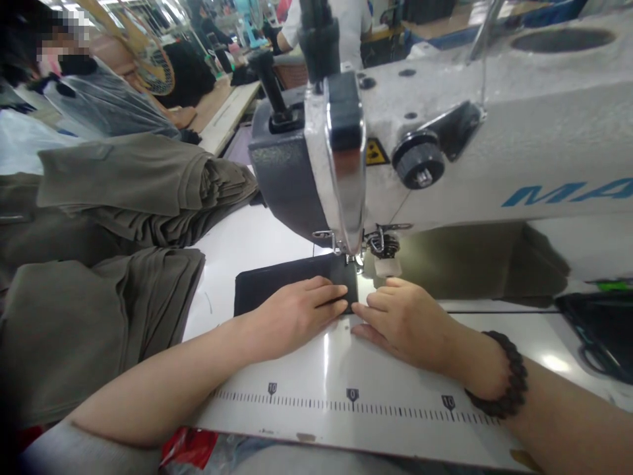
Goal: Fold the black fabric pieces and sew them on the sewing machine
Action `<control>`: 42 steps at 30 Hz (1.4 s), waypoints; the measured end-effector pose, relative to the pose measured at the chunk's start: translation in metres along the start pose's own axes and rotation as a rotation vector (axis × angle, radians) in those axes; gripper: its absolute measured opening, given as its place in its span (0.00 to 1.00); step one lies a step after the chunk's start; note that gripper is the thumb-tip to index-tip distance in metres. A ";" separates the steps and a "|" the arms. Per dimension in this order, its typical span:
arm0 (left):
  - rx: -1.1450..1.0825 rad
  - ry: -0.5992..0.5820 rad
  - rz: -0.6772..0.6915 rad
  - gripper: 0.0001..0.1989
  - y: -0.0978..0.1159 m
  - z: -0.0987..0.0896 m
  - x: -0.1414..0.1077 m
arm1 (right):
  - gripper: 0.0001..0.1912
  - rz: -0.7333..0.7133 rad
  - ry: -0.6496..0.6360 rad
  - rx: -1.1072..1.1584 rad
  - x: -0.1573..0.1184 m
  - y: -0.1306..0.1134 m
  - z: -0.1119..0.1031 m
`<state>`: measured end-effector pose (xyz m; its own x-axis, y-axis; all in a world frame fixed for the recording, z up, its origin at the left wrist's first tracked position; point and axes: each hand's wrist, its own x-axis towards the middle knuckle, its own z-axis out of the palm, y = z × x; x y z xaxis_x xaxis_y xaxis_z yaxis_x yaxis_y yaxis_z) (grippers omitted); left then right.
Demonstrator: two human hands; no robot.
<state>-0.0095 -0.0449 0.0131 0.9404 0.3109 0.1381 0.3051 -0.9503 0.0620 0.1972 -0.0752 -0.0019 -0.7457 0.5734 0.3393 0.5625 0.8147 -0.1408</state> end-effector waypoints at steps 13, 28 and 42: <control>0.017 -0.015 -0.103 0.12 -0.023 0.006 0.006 | 0.16 0.205 0.039 -0.144 0.003 0.006 0.003; -0.023 0.086 -0.221 0.14 -0.041 0.017 0.014 | 0.12 0.535 -0.208 -0.377 -0.017 0.023 -0.024; -0.017 0.095 -0.218 0.15 -0.045 0.022 0.013 | 0.08 0.497 -0.034 -0.183 -0.018 0.022 -0.043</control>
<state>-0.0082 0.0015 -0.0094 0.8337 0.5100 0.2120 0.4964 -0.8602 0.1171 0.2389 -0.0713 0.0289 -0.3823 0.8917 0.2422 0.9021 0.4170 -0.1114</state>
